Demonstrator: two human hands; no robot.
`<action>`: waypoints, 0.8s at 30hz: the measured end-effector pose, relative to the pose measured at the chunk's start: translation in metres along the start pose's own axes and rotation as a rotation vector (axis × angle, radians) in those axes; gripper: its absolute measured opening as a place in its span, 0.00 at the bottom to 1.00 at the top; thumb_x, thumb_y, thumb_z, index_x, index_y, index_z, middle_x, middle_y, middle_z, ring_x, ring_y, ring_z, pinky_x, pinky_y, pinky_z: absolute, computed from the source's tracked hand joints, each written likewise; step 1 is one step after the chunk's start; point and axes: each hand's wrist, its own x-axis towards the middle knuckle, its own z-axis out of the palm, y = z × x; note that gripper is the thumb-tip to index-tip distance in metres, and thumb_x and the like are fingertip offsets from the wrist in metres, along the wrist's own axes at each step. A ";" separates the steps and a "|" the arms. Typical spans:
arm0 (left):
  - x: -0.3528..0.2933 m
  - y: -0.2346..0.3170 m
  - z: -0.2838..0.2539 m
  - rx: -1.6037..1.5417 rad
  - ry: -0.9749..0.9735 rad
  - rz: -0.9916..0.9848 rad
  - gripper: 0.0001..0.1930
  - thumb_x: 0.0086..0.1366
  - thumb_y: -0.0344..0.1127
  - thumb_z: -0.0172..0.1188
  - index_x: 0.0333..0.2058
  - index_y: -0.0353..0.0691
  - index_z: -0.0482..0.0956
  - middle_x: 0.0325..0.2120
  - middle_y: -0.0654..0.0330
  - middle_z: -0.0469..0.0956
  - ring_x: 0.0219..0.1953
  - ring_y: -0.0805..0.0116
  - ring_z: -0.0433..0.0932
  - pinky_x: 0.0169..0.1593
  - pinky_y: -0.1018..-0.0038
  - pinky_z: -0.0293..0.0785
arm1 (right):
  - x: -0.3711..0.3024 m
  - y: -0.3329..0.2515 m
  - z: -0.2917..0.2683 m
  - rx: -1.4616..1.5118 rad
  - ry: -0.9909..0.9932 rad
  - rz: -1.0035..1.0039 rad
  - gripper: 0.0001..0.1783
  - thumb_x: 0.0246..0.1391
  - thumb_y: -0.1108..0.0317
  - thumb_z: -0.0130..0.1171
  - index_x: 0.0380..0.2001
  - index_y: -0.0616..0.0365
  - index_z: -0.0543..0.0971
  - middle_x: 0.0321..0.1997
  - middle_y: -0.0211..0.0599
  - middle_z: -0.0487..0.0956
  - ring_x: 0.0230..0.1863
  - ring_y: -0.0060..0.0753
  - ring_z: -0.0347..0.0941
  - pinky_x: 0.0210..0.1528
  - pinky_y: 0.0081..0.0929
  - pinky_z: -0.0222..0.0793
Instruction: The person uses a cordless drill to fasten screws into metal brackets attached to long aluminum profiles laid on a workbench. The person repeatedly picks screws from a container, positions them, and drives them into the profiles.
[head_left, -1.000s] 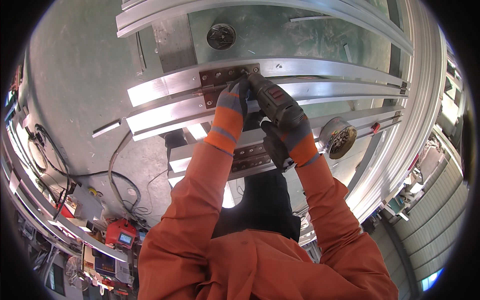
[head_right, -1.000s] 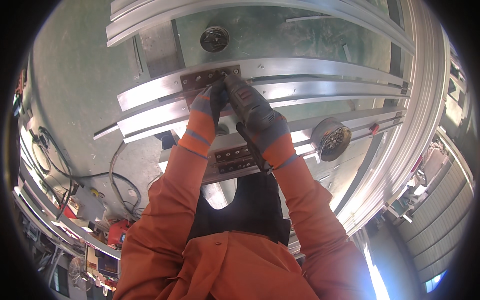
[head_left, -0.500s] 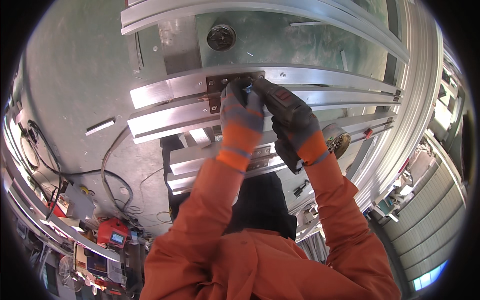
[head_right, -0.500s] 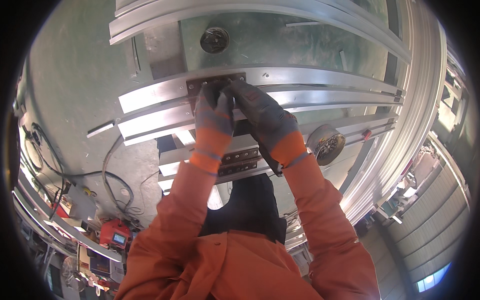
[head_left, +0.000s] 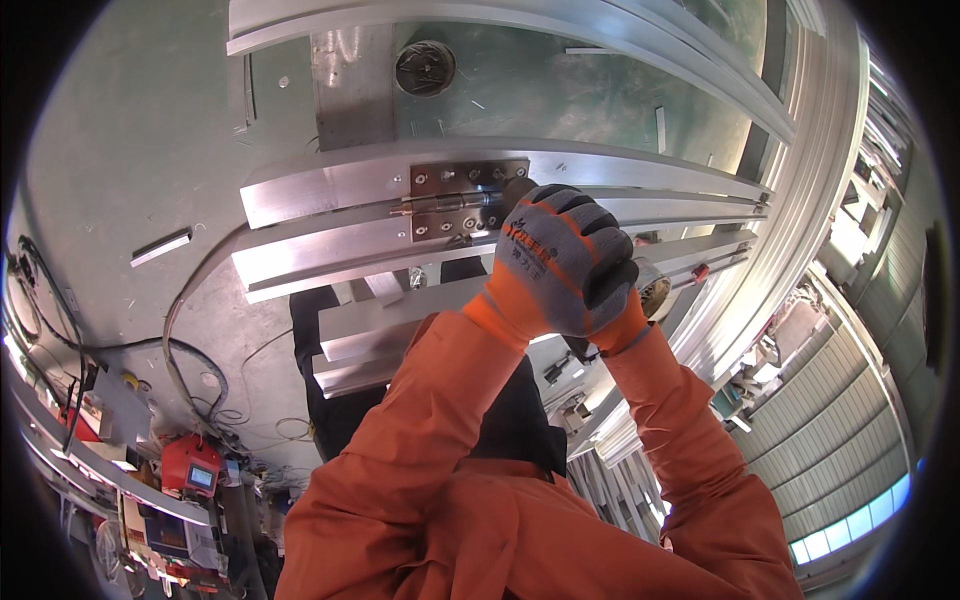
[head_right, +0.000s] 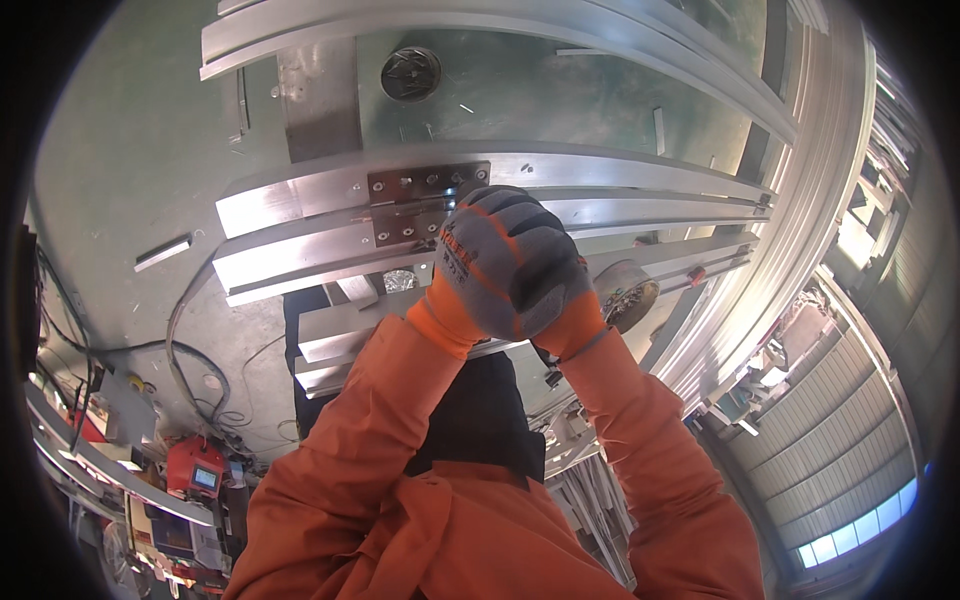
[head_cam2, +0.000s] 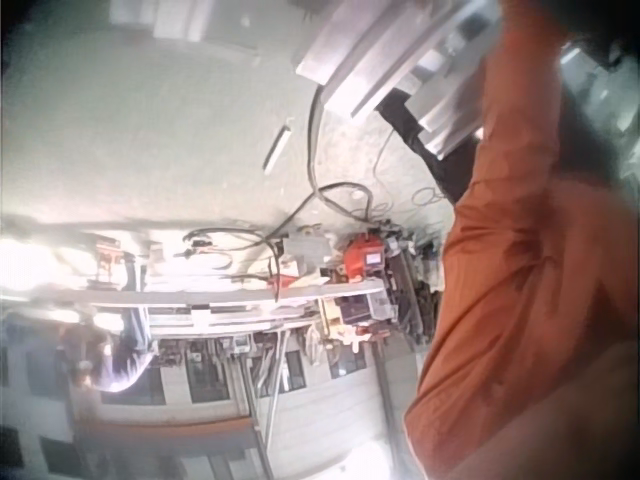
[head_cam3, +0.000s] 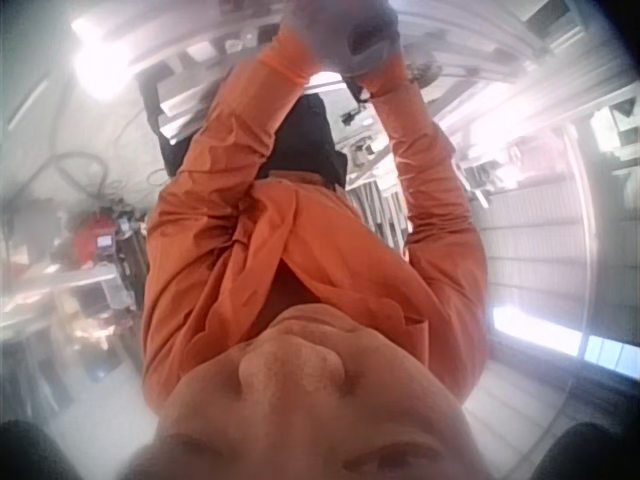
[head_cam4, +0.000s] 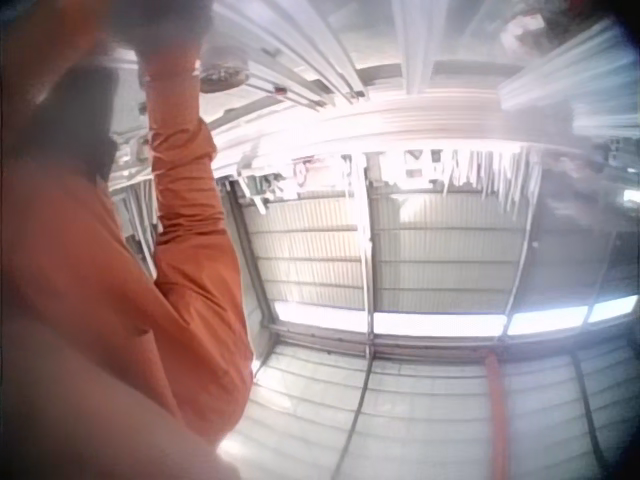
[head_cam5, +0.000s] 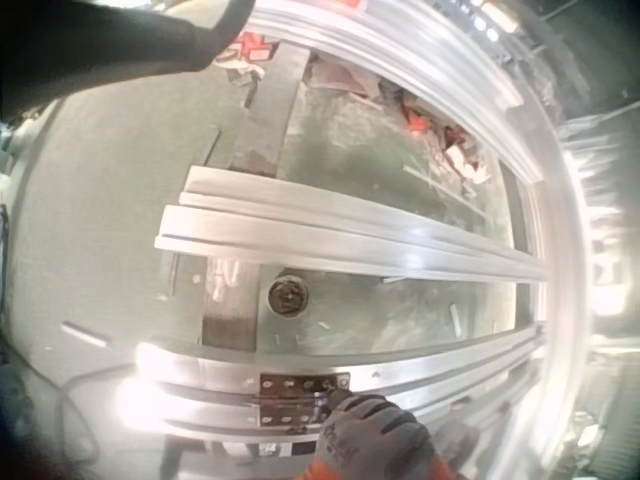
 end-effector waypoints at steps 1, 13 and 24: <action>0.002 0.000 0.002 -0.009 0.019 -0.006 0.09 0.43 0.40 0.67 0.24 0.44 0.80 0.22 0.59 0.78 0.28 0.54 0.77 0.35 0.61 0.73 | -0.003 0.012 -0.002 0.037 -0.006 0.048 0.26 0.57 0.61 0.64 0.58 0.51 0.74 0.59 0.35 0.76 0.63 0.37 0.70 0.66 0.31 0.65; 0.018 -0.002 0.011 0.065 0.100 -0.117 0.08 0.45 0.39 0.65 0.22 0.44 0.78 0.20 0.60 0.75 0.25 0.53 0.75 0.32 0.61 0.71 | 0.022 -0.033 -0.048 0.241 -0.089 0.138 0.24 0.54 0.65 0.65 0.55 0.51 0.76 0.55 0.35 0.79 0.57 0.35 0.75 0.61 0.31 0.69; -0.008 -0.007 0.001 -0.011 0.122 -0.042 0.14 0.40 0.41 0.65 0.29 0.46 0.82 0.30 0.57 0.80 0.32 0.50 0.78 0.40 0.61 0.75 | 0.019 -0.056 -0.034 -0.060 -0.111 0.003 0.22 0.48 0.60 0.68 0.48 0.49 0.79 0.49 0.33 0.82 0.52 0.34 0.78 0.56 0.33 0.72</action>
